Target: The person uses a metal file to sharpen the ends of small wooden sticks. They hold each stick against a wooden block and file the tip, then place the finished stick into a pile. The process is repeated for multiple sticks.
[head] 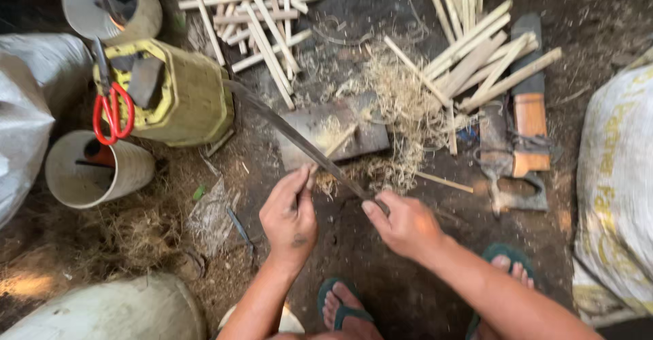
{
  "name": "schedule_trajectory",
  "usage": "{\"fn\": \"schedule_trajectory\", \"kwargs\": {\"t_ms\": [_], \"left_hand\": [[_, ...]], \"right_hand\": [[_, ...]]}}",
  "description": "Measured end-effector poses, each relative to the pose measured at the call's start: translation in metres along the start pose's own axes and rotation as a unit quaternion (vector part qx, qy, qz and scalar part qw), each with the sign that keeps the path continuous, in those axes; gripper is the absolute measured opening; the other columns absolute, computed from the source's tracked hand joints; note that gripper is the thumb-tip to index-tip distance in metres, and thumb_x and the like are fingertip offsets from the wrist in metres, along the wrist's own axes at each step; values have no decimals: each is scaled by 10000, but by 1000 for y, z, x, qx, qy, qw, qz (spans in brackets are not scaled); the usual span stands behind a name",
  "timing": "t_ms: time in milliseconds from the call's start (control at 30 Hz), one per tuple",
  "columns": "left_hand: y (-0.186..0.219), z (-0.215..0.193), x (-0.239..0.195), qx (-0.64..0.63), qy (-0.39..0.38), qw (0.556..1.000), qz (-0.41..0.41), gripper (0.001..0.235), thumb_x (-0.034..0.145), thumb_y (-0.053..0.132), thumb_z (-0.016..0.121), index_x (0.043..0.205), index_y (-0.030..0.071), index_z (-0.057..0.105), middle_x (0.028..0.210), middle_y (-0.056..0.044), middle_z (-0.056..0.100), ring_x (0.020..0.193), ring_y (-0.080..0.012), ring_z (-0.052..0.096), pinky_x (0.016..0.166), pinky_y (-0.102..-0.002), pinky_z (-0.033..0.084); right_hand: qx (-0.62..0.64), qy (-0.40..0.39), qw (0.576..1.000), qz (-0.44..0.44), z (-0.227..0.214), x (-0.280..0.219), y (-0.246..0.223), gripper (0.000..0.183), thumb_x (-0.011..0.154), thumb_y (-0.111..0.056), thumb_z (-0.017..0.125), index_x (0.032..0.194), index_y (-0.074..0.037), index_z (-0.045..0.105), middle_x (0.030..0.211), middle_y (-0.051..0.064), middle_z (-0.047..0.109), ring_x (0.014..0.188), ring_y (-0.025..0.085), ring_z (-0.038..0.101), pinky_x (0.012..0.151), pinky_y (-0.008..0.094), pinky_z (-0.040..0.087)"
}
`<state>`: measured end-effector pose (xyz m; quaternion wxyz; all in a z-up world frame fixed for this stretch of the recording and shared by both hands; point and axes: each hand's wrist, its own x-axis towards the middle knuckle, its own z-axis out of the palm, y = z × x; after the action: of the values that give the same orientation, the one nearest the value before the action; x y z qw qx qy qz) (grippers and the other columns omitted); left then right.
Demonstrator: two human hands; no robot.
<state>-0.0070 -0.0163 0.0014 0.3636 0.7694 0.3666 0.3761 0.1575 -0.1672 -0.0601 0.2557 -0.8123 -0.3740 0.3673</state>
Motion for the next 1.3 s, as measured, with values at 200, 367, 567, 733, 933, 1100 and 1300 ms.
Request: {"fn": "schedule_trajectory", "kwargs": {"t_ms": [200, 367, 567, 733, 933, 1100, 1300], "left_hand": [[3, -2, 3, 35, -24, 999, -6, 229, 956, -27, 698, 1177, 15, 741, 1095, -148, 773, 946, -191, 767, 830, -276, 610], [6, 4, 2, 31, -11, 999, 23, 217, 975, -12, 693, 1190, 4, 721, 1092, -146, 761, 987, -195, 756, 875, -291, 593], [1, -4, -1, 15, -8, 999, -36, 214, 969, -8, 697, 1181, -6, 734, 1096, -161, 767, 932, -194, 749, 823, -273, 588], [5, -7, -3, 37, -21, 999, 23, 247, 968, -4, 664, 1208, -35, 709, 1102, -170, 742, 998, -227, 744, 904, -303, 575], [2, 1, -6, 32, -18, 999, 1, 209, 980, 6, 691, 1184, -25, 726, 1095, -161, 756, 978, -212, 754, 884, -294, 582], [4, -1, 0, 31, -21, 999, -32, 226, 960, -7, 666, 1176, -20, 730, 1115, -166, 760, 928, -187, 750, 782, -270, 606], [4, -6, 3, 61, -24, 997, 44, 235, 987, -35, 640, 1212, -5, 703, 1175, -175, 740, 1071, -225, 738, 914, -316, 588]], "right_hand": [[-34, 5, 994, 101, 2, 12, 16, 491, 1012, -532, 520, 986, -78, 702, 678, 218, 699, 750, 433, 683, 691, 528, 521], [18, -1, 998, 68, 6, 10, 20, 530, 934, -574, 498, 1008, -93, 707, 661, 231, 679, 714, 426, 713, 689, 511, 549], [5, 13, 995, 101, 7, 15, 25, 600, 988, -604, 460, 1025, -51, 688, 836, 269, 706, 855, 480, 687, 779, 546, 528], [-59, -54, 984, 160, 4, 7, 22, 630, 991, -628, 426, 975, -51, 677, 879, 278, 726, 885, 480, 709, 831, 554, 540], [-59, -24, 992, 112, 3, -3, 25, 603, 933, -623, 453, 1079, -82, 676, 888, 264, 721, 929, 484, 675, 813, 559, 524], [-44, -45, 986, 157, -1, 20, 43, 662, 993, -637, 430, 1029, -33, 702, 838, 223, 718, 854, 421, 710, 784, 512, 543], [181, -63, 955, 224, 12, 23, 60, 616, 962, -610, 475, 934, -23, 662, 662, 176, 653, 562, 305, 662, 611, 488, 553]]}}
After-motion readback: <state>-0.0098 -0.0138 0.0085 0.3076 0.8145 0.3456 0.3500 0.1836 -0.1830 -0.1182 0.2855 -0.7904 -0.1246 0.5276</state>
